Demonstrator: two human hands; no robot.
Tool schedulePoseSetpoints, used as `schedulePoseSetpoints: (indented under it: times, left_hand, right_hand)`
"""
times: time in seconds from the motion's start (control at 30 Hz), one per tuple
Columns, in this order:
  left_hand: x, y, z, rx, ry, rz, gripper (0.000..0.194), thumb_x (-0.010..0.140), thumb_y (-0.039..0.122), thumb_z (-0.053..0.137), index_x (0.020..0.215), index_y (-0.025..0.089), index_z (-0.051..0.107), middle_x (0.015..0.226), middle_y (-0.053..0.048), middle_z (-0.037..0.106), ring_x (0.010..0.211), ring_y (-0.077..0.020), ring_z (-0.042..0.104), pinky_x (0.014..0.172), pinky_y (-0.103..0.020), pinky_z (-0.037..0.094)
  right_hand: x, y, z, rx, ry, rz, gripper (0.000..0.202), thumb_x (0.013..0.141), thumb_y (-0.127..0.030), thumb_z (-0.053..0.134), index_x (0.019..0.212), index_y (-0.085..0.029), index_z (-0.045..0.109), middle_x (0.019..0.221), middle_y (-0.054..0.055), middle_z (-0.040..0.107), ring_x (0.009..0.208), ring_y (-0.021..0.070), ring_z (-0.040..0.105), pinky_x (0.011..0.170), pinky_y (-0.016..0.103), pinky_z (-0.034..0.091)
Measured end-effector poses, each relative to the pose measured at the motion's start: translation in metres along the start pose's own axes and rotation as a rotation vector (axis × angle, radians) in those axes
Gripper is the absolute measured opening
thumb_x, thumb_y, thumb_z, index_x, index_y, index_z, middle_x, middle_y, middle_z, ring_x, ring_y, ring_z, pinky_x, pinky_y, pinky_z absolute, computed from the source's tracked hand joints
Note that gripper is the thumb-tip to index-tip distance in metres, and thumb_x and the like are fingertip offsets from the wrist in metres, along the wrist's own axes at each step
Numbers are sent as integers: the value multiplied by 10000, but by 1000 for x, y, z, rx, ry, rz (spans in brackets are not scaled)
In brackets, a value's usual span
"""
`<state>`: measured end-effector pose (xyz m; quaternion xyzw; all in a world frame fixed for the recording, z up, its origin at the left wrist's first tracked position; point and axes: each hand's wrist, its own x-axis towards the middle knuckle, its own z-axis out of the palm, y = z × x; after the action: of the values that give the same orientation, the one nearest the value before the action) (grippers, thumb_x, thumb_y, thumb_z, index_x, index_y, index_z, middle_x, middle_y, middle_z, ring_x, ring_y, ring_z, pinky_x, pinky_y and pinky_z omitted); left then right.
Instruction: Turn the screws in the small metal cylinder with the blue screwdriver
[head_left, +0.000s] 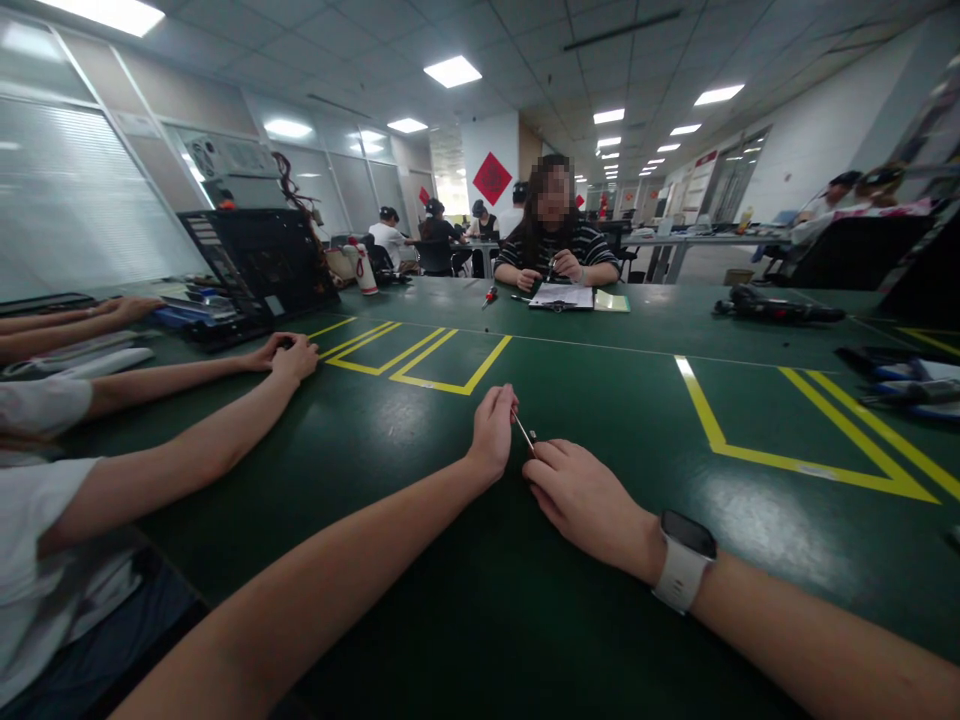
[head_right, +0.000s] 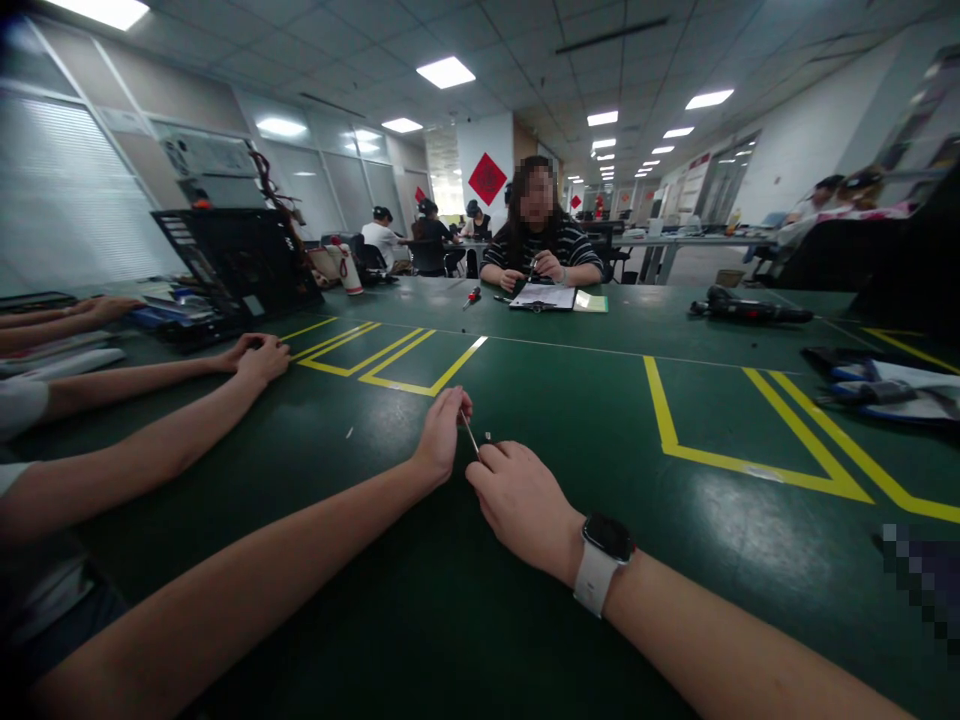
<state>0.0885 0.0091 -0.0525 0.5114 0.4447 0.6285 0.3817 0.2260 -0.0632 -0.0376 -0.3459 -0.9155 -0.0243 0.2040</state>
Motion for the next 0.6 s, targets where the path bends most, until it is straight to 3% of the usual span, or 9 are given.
schedulePoseSetpoints:
  times: [0.1, 0.33, 0.6]
  left_hand:
    - [-1, 2, 1, -8, -3, -11, 283, 839, 354, 435, 622, 176, 472, 605, 31, 429, 581, -106, 406, 581, -223, 348]
    - [-1, 2, 0, 6, -25, -30, 282, 851, 351, 420, 642, 176, 491, 636, 18, 447, 611, -113, 421, 587, -227, 352]
    - [-1, 4, -3, 36, -84, -58, 291, 856, 368, 411, 654, 180, 502, 650, 13, 457, 618, -117, 433, 596, -226, 371]
  right_hand:
    - [-2, 11, 0, 2, -28, 32, 147, 817, -80, 486, 887, -177, 572, 966, 65, 573, 809, 181, 540, 691, 322, 497]
    - [-7, 46, 3, -2, -30, 54, 139, 842, -124, 470, 930, -195, 550, 1067, 69, 550, 899, 190, 532, 738, 326, 496]
    - [-23, 112, -7, -60, -19, 176, 138, 870, -176, 409, 892, -196, 543, 967, 79, 562, 811, 190, 544, 717, 350, 485]
